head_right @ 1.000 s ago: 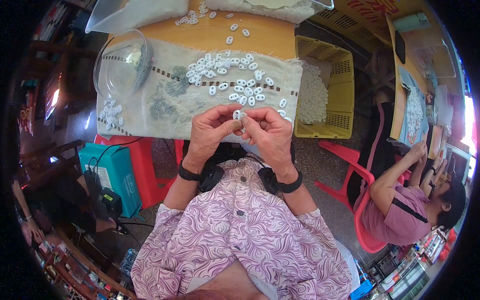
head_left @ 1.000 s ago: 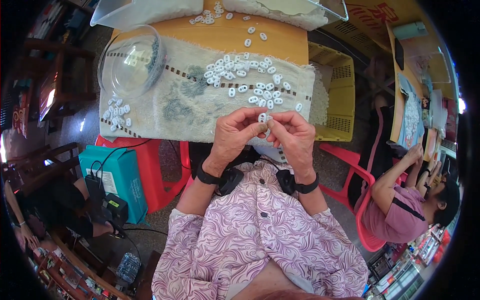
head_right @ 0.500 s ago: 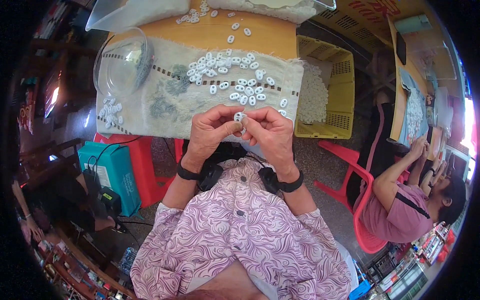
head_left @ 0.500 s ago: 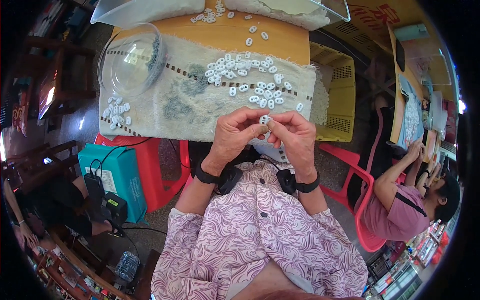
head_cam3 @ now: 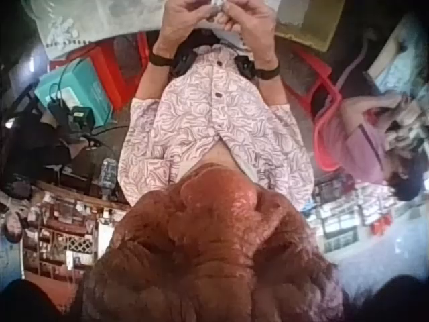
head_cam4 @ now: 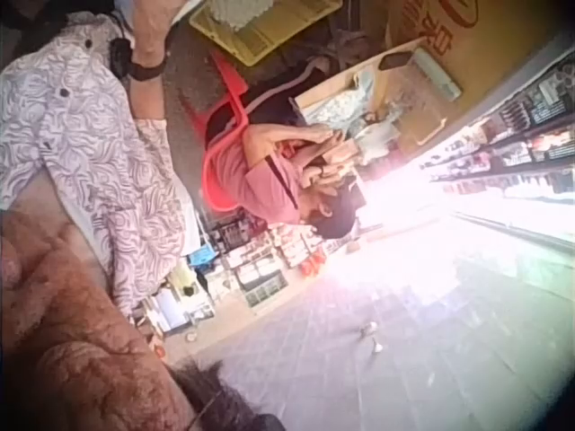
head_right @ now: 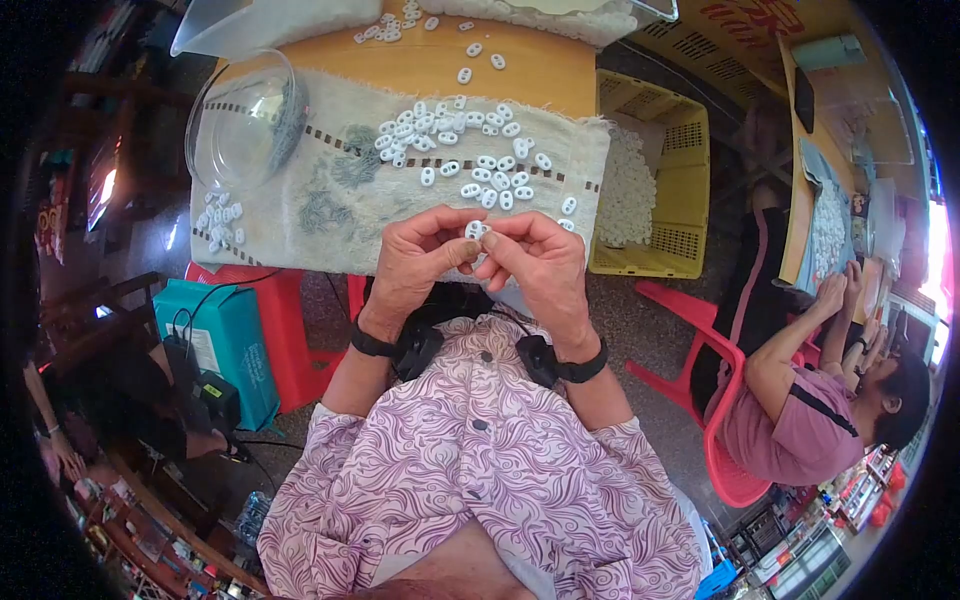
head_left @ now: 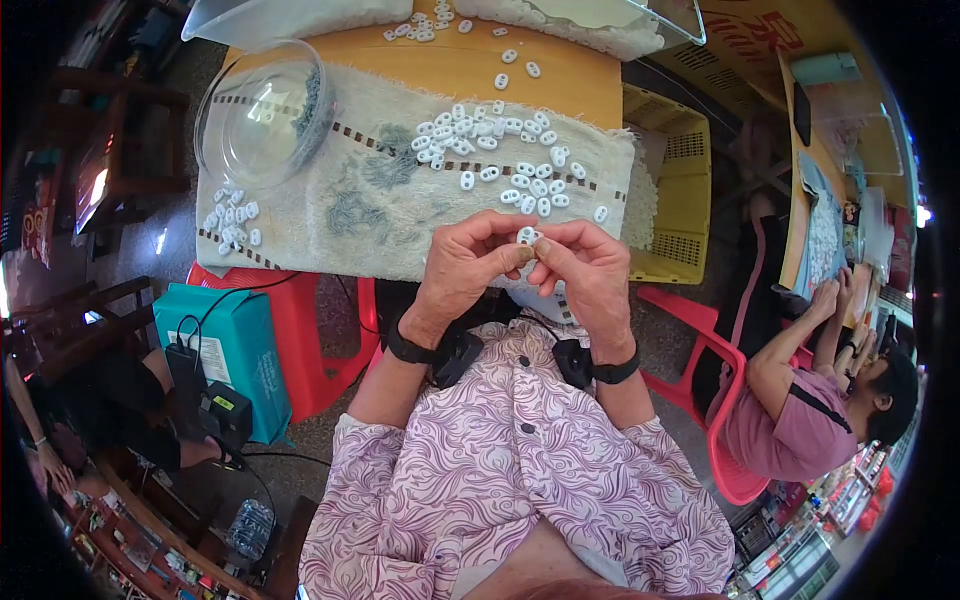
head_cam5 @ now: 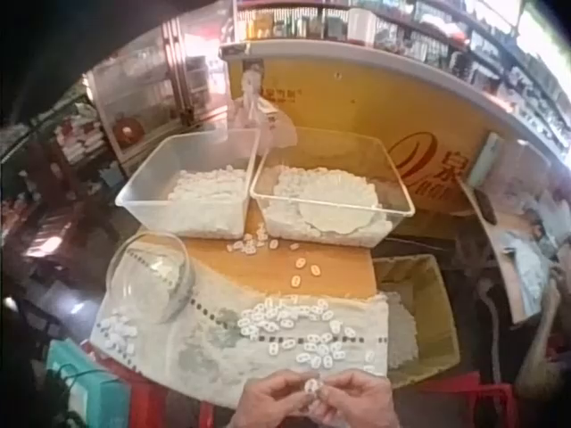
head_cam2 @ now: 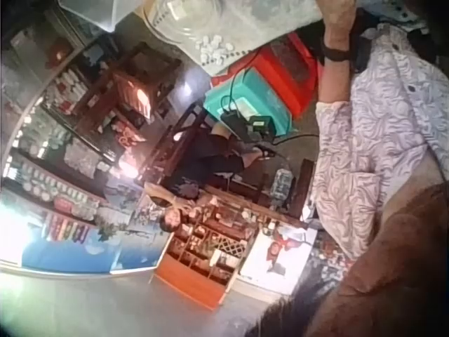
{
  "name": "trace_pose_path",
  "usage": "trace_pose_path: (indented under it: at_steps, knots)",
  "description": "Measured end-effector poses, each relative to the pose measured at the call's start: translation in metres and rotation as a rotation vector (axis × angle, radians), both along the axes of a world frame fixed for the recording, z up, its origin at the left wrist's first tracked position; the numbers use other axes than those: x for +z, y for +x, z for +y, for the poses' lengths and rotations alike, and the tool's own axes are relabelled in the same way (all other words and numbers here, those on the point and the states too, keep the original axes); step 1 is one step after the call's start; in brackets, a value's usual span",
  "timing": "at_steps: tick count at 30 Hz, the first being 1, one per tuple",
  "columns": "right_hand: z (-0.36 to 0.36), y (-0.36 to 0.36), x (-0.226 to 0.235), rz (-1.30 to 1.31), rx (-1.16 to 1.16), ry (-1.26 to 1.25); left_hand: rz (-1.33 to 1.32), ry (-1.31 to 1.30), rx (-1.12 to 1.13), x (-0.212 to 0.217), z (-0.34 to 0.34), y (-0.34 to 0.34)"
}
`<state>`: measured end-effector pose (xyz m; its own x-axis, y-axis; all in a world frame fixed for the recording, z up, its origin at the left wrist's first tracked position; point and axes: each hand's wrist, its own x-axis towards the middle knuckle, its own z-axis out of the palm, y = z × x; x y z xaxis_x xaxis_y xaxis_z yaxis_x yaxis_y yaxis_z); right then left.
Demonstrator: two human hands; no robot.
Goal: The person picks up white plastic pieces by hand, fits them together, and places the assembled units onto a cloth before dropping them into a plastic container.
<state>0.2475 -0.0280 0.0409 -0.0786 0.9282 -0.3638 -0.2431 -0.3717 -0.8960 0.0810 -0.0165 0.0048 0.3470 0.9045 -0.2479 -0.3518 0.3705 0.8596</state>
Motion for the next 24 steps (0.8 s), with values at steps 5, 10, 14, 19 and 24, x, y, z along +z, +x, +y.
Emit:
trace_pose_path:
  at_steps: [5,10,14,19,24]
  knots:
    - [-0.0008,-0.0009,0.0030,-0.057,-0.013,-0.024,0.047,0.048,0.014,0.0029,-0.0024,0.0023]
    - [-0.0005,-0.0024,0.0058,-0.086,-0.029,-0.017,0.028,0.037,0.028,0.0054,-0.0017,0.0029]
    - [0.0000,-0.0023,0.0063,-0.096,-0.021,-0.010,0.050,0.037,0.002,0.0056,-0.0012,0.0002]
    - [0.0007,-0.0009,0.0036,0.010,0.047,0.019,0.006,0.025,-0.017,0.0049,0.0011,-0.0055]
    - [0.0006,0.0023,0.0006,0.142,0.053,-0.002,-0.022,-0.028,-0.020,0.0102,0.0027,-0.0063]
